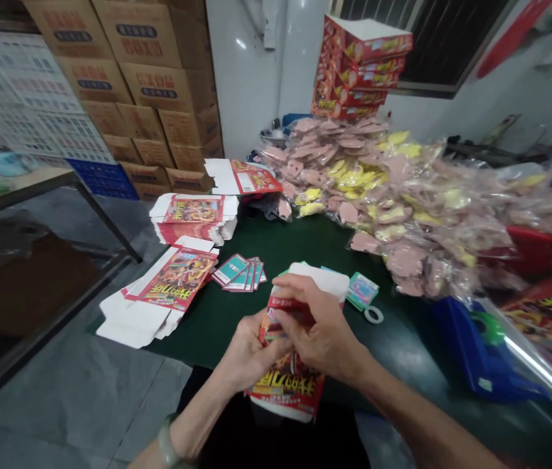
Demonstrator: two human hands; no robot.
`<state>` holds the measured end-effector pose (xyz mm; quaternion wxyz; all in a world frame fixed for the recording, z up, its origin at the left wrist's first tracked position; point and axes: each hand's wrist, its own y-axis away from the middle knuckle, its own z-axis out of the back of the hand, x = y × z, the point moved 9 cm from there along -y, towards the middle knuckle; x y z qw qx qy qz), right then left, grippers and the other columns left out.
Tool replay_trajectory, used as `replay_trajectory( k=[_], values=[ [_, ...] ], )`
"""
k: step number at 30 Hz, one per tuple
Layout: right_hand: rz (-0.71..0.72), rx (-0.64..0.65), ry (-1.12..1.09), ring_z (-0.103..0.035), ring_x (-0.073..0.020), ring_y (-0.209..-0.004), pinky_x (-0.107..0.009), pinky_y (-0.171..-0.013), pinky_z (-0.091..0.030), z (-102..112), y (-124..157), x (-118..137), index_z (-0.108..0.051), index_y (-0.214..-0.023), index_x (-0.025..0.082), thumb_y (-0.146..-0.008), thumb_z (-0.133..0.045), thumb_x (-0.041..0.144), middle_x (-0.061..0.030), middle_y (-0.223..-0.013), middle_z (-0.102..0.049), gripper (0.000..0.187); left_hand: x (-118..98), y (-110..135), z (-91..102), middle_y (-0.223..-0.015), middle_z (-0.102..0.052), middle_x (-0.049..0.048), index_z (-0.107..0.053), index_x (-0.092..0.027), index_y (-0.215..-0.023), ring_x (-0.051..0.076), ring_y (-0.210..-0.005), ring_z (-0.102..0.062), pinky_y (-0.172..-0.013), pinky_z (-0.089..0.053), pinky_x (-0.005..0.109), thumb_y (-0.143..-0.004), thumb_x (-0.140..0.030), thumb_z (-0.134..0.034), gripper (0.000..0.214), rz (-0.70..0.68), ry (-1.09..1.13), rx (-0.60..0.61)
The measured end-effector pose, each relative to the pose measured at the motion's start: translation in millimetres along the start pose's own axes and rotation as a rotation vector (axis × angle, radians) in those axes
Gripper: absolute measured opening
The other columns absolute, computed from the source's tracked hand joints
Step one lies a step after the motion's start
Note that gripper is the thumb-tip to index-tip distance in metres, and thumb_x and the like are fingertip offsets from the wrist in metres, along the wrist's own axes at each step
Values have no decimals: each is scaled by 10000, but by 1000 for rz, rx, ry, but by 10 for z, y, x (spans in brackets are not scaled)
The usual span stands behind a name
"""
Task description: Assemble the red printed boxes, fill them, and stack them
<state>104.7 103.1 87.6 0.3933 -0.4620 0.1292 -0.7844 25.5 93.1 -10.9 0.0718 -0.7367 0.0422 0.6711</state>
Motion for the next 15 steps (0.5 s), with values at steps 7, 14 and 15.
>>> replay_trajectory(
  k=[7,14,15],
  values=[
    [-163,-575,46,-519,-271,-1142,-495,-930,-458,689,447,-365,-463,-1095,311,-788,-631,190,-94,-1214,-503,370,-144,-13,556,-783,-744,29,-656,-150,-887,179,-666,-690,-634,-569,268,-656,-345,-756,318,-248,-314,-518],
    [-174,-442,-407,-649,-173,-926,-360,-823,-539,213,450,-920,-447,-1065,258,-836,-599,179,-54,-1055,-610,286,84,-174,475,-716,-732,17,-650,-149,-916,174,-602,-682,-561,-575,257,-643,-399,-763,387,-339,-447,-429],
    [-145,-441,-379,-646,-176,-945,-356,-827,-542,214,450,-910,-442,-1129,261,-843,-588,170,-62,-1073,-605,334,84,-185,454,-736,-733,19,-644,-151,-940,176,-620,-687,-578,-579,259,-648,-399,-763,402,-349,-447,-414]
  ],
)
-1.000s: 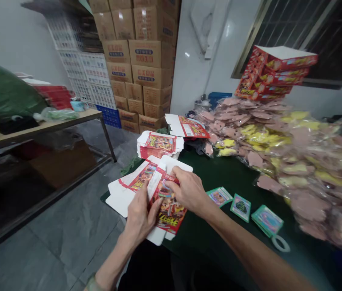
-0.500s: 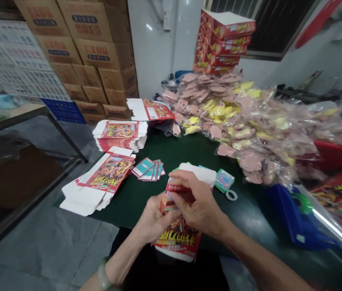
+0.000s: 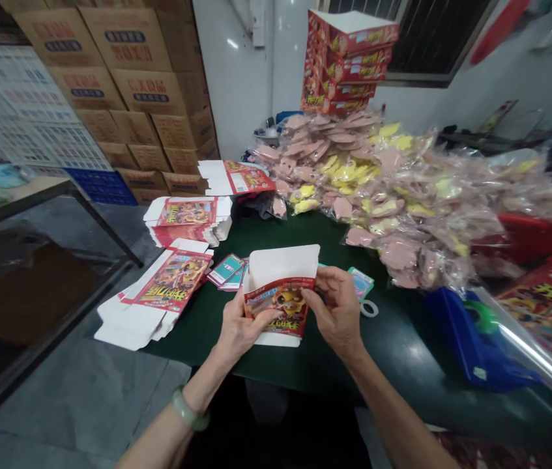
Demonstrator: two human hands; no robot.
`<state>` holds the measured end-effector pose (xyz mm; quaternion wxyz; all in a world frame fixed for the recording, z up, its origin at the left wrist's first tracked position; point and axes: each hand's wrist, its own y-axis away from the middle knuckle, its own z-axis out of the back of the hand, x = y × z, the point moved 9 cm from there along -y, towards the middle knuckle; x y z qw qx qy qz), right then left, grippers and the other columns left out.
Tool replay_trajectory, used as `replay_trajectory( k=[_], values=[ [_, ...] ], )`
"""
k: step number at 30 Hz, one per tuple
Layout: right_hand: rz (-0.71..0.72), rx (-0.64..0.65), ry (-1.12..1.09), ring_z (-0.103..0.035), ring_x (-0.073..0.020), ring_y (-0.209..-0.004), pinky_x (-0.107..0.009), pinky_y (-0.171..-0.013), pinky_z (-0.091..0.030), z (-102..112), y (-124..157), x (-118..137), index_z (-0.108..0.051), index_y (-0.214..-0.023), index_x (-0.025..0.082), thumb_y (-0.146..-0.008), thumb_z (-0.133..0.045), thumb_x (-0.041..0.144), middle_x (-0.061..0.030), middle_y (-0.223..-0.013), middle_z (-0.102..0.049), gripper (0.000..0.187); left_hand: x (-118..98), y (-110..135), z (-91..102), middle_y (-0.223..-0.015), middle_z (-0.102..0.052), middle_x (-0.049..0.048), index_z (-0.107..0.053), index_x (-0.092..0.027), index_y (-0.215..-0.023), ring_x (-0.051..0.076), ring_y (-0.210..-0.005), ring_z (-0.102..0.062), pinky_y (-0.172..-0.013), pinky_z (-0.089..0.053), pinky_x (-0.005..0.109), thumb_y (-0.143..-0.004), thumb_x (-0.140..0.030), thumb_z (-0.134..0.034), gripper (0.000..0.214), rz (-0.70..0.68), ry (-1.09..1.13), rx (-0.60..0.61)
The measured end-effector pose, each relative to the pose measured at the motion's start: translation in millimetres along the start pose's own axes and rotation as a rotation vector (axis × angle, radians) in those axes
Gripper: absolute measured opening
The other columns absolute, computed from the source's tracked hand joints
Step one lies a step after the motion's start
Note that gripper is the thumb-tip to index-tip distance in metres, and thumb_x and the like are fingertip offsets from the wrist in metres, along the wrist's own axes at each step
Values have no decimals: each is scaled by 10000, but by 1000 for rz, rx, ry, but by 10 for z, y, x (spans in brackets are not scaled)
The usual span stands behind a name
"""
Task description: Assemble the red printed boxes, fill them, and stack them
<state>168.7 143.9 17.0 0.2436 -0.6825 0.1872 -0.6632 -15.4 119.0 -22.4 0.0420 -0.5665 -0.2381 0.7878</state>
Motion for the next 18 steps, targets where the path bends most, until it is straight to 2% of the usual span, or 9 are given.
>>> replay_trajectory(
  k=[3,6,8,11,13,14,16,18],
  values=[
    [132,79,155,-606,-192,-1043,-361,-863,-533,-17,22,133,-412,-1276,268,-864,-540,132,-89,-1180,-570,452,-103,-15,8,-873,-730,37,-584,-168,-1098,194,-743,-702,-661,-584,270,-634,-389,-783,551,-53,23,3],
    [316,161,350,-562,-193,-1086,-364,-912,-501,-57,75,357,-458,-1262,263,-847,-539,84,-70,-1134,-588,460,-350,-16,196,-1167,-635,95,-418,-204,-1319,237,-1033,-638,-822,-551,310,-641,-357,-790,788,-215,-3,-167],
    [391,191,404,-557,-188,-1065,-356,-912,-493,-84,100,470,-472,-1243,253,-834,-548,70,-61,-1074,-601,455,-570,12,284,-1212,-593,91,-434,-226,-1316,236,-1107,-589,-895,-509,328,-665,-297,-781,742,-383,-81,-259],
    [376,171,387,-561,-184,-1042,-339,-877,-494,-74,81,551,-505,-1203,237,-856,-512,83,-70,-1074,-589,380,-814,35,272,-1059,-632,49,-596,-218,-1136,186,-979,-614,-844,-500,291,-723,-209,-726,433,-558,-156,-250],
    [317,109,349,-564,-175,-1034,-320,-860,-486,-23,44,576,-557,-1132,231,-880,-471,89,-72,-1093,-575,302,-850,8,266,-1014,-638,46,-656,-199,-1005,166,-925,-616,-797,-494,270,-814,-188,-613,196,-533,-118,-224],
    [279,81,330,-568,-166,-1020,-306,-851,-482,3,24,581,-580,-1088,229,-887,-460,92,-67,-1085,-574,271,-829,-18,264,-1011,-643,48,-673,-193,-953,167,-937,-613,-808,-486,273,-857,-185,-545,160,-477,-80,-212],
    [195,72,291,-577,-146,-966,-266,-805,-483,23,-14,573,-607,-999,225,-895,-469,120,-51,-1030,-578,203,-738,-67,267,-999,-660,45,-691,-194,-901,177,-998,-601,-865,-462,283,-900,-204,-468,223,-324,42,-208],
    [84,105,211,-582,-126,-878,-226,-730,-488,25,-52,531,-587,-975,230,-900,-485,166,-30,-951,-571,142,-618,-102,279,-971,-673,31,-669,-216,-990,171,-977,-613,-850,-469,270,-887,-246,-509,193,-155,258,-227]
  ],
)
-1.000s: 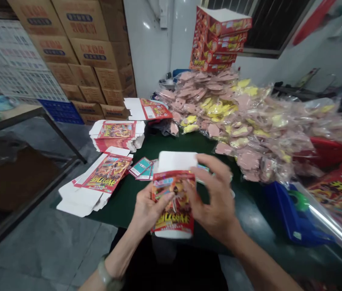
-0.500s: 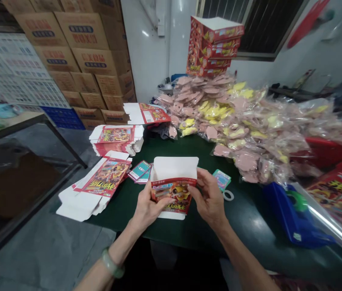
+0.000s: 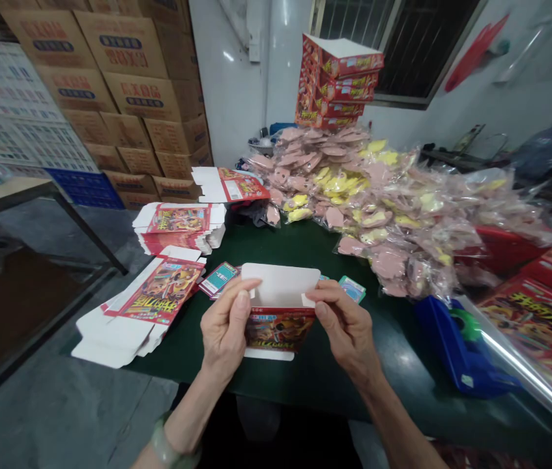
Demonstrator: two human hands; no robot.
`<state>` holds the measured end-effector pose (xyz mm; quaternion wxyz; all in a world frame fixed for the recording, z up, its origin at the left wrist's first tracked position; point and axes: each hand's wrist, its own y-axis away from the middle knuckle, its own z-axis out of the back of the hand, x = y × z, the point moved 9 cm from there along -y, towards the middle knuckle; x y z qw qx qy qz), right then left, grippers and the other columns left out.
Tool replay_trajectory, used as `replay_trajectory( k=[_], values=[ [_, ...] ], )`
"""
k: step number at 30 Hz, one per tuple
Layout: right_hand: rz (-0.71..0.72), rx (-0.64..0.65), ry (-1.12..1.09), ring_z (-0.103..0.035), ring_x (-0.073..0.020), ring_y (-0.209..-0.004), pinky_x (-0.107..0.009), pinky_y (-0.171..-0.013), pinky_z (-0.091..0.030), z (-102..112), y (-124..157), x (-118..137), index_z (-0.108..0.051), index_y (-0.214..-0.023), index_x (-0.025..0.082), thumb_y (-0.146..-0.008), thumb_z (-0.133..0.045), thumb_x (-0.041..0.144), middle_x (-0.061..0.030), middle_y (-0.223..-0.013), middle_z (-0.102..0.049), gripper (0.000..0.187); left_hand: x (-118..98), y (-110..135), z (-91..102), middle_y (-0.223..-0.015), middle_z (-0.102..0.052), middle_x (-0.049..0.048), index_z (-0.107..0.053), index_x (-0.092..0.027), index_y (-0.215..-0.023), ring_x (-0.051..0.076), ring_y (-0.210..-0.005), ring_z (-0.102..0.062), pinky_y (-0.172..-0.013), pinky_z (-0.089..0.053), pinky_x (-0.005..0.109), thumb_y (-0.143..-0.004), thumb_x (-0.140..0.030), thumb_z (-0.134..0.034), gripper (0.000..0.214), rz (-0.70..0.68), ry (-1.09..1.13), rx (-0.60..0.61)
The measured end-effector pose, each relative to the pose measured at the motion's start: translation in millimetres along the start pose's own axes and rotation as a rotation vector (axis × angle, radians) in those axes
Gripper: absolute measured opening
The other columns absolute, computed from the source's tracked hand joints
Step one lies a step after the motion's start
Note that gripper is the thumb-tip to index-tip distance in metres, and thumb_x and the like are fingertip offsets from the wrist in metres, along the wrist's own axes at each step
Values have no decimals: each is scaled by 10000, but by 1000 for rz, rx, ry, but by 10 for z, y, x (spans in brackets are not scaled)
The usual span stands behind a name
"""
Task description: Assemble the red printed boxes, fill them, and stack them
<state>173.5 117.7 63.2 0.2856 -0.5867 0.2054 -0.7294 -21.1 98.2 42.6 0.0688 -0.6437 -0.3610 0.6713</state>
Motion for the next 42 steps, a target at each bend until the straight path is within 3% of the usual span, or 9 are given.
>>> replay_trajectory(
  k=[4,8,12,16,20,23,29,34,42],
  values=[
    [-192,148,-199,-586,-120,-840,-223,-701,-504,-69,-26,-106,-411,-1235,299,-929,-447,228,-15,-972,-561,316,160,-36,-112,-884,-683,4,-544,-280,-1193,129,-734,-642,-645,-499,218,-781,-258,-653,427,368,410,41],
    [-94,236,-110,-569,-127,-930,-228,-775,-485,-94,-42,-38,-503,-1190,295,-938,-415,198,-27,-1070,-563,283,119,-89,-228,-807,-691,25,-696,-210,-858,139,-716,-636,-627,-491,221,-712,-208,-699,145,495,497,157],
    [45,99,23,-550,-127,-996,-250,-872,-442,22,-10,-9,-584,-1071,273,-916,-424,114,-21,-1026,-576,273,132,-100,-247,-871,-692,33,-702,-199,-652,158,-804,-625,-671,-474,239,-708,-154,-682,75,355,455,143],
    [-18,74,24,-556,-138,-1035,-252,-860,-458,83,96,-125,-597,-1101,277,-914,-431,122,-36,-1067,-595,295,216,3,-289,-948,-684,51,-733,-209,-763,184,-907,-618,-753,-473,270,-765,-160,-622,121,273,437,177],
    [-44,112,-76,-562,-174,-1058,-265,-812,-505,85,151,-96,-596,-1130,272,-884,-523,211,-55,-1120,-584,265,70,43,-291,-1068,-665,119,-721,-169,-938,254,-1035,-593,-831,-483,339,-835,-321,-540,258,195,420,328],
    [-48,64,-45,-598,-143,-948,-225,-749,-516,135,135,-19,-616,-1044,270,-848,-588,191,-25,-1007,-616,213,-119,-15,-261,-991,-689,93,-710,-189,-916,214,-959,-631,-794,-503,301,-827,-244,-584,163,133,206,433],
    [-119,131,99,-609,-101,-727,-195,-638,-504,109,115,65,-603,-1009,246,-864,-565,200,8,-883,-645,156,-276,-106,-318,-944,-711,80,-691,-201,-986,190,-822,-672,-686,-548,278,-826,-218,-594,188,138,-66,635],
    [-61,103,145,-611,-96,-780,-188,-673,-493,122,141,135,-615,-1003,244,-879,-531,155,9,-907,-658,175,-345,-125,-357,-919,-731,59,-725,-229,-924,187,-880,-679,-771,-560,313,-834,-177,-584,175,8,-108,671],
    [25,36,187,-622,-139,-937,-259,-798,-513,104,187,112,-618,-1076,242,-869,-504,88,-40,-1028,-640,282,-406,-56,-357,-1047,-702,76,-667,-216,-1080,183,-985,-657,-834,-545,309,-854,-102,-517,294,-219,-265,698]
  ],
)
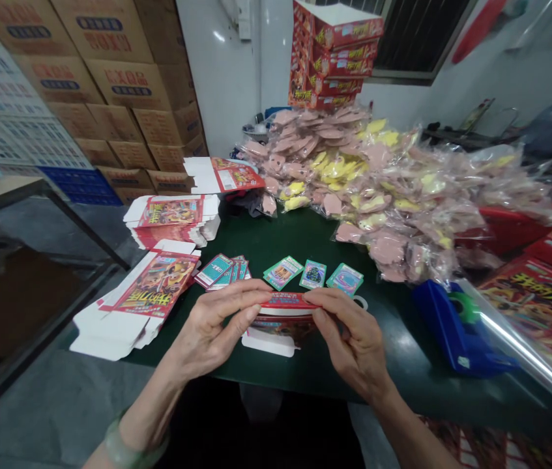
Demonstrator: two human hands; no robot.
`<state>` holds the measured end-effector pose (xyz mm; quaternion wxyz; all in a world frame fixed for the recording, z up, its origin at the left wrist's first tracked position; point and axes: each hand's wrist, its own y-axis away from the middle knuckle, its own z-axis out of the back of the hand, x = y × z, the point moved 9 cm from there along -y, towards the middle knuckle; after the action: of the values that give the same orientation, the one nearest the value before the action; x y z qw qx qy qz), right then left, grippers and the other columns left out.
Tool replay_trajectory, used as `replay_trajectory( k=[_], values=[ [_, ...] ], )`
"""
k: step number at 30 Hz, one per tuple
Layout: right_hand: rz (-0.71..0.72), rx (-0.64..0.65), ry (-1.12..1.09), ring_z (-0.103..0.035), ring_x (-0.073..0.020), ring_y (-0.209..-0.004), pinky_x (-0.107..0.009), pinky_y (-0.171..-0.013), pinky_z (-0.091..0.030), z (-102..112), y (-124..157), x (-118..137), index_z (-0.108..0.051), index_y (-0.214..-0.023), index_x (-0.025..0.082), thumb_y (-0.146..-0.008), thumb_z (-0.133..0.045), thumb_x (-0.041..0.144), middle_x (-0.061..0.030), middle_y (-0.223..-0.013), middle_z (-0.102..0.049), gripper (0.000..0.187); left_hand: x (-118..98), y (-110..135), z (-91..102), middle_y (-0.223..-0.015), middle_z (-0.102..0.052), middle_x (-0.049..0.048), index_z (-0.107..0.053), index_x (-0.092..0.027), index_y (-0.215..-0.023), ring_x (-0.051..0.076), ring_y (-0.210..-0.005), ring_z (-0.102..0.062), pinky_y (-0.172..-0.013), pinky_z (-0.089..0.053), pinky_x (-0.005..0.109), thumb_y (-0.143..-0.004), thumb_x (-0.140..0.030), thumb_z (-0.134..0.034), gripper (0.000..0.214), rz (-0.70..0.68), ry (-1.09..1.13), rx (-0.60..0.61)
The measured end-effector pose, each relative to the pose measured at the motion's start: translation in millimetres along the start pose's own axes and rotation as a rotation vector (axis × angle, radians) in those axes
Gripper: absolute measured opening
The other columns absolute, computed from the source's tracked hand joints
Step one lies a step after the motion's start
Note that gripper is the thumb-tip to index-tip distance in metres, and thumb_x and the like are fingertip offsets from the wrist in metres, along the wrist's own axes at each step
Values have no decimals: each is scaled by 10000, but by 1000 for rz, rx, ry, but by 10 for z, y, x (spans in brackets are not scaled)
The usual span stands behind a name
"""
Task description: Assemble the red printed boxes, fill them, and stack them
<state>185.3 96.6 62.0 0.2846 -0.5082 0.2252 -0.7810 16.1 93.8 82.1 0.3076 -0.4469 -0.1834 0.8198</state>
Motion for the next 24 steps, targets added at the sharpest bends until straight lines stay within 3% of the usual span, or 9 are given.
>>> replay_trajectory(
  k=[5,10,15,17,18,21,22,24],
  values=[
    [56,-67,67,-632,-173,-948,-317,-809,-534,-11,73,3,-602,-1117,243,-855,-486,73,-69,-1045,-637,333,-24,93,-39,-1155,-651,126,-616,-185,-1164,215,-1061,-625,-889,-532,362,-859,-104,-465,350,-76,-32,-44],
    [171,-109,133,-627,-196,-983,-334,-788,-554,-64,138,24,-560,-1204,239,-843,-527,116,-99,-1094,-623,383,-23,164,-85,-1143,-637,123,-602,-204,-1159,215,-1011,-638,-832,-556,343,-780,-122,-642,390,-147,-84,-172],
    [98,-60,149,-625,-184,-982,-309,-766,-555,-57,156,-78,-501,-1268,261,-857,-517,136,-83,-1122,-617,430,74,199,-107,-1200,-602,95,-613,-240,-1138,199,-1009,-628,-841,-544,353,-774,-45,-628,413,-140,-97,-316],
    [-17,-126,217,-637,-166,-883,-283,-693,-550,223,248,-259,-462,-1300,242,-853,-535,178,-93,-1135,-597,457,138,221,-120,-1192,-608,72,-629,-255,-1114,194,-998,-626,-843,-538,347,-761,-43,-639,412,-117,-106,-348],
    [-103,-219,282,-632,-152,-803,-273,-651,-538,484,339,-384,-467,-1291,228,-853,-539,206,-91,-1097,-597,444,169,235,-130,-1167,-621,57,-639,-263,-1099,190,-986,-627,-837,-537,334,-750,-49,-652,410,-106,-106,-362],
    [-409,-570,579,-561,-146,-661,-296,-626,-496,1517,810,-734,-568,-1158,166,-850,-519,311,-62,-879,-584,344,309,297,-121,-1078,-659,21,-613,-279,-1158,161,-905,-648,-796,-546,258,-701,-75,-709,509,1,-42,-461],
    [-510,-615,697,-550,-164,-675,-319,-654,-486,1824,966,-826,-601,-1102,142,-831,-517,349,-68,-845,-581,351,360,322,-114,-1048,-671,13,-583,-280,-1202,154,-878,-657,-777,-552,237,-688,-86,-726,568,51,8,-502],
    [-690,-584,820,-543,-196,-687,-347,-673,-462,2293,1192,-1020,-661,-974,131,-766,-546,381,-82,-802,-593,345,442,362,-112,-999,-689,3,-534,-274,-1262,150,-848,-672,-739,-566,206,-677,-107,-742,644,148,103,-564]
  ],
)
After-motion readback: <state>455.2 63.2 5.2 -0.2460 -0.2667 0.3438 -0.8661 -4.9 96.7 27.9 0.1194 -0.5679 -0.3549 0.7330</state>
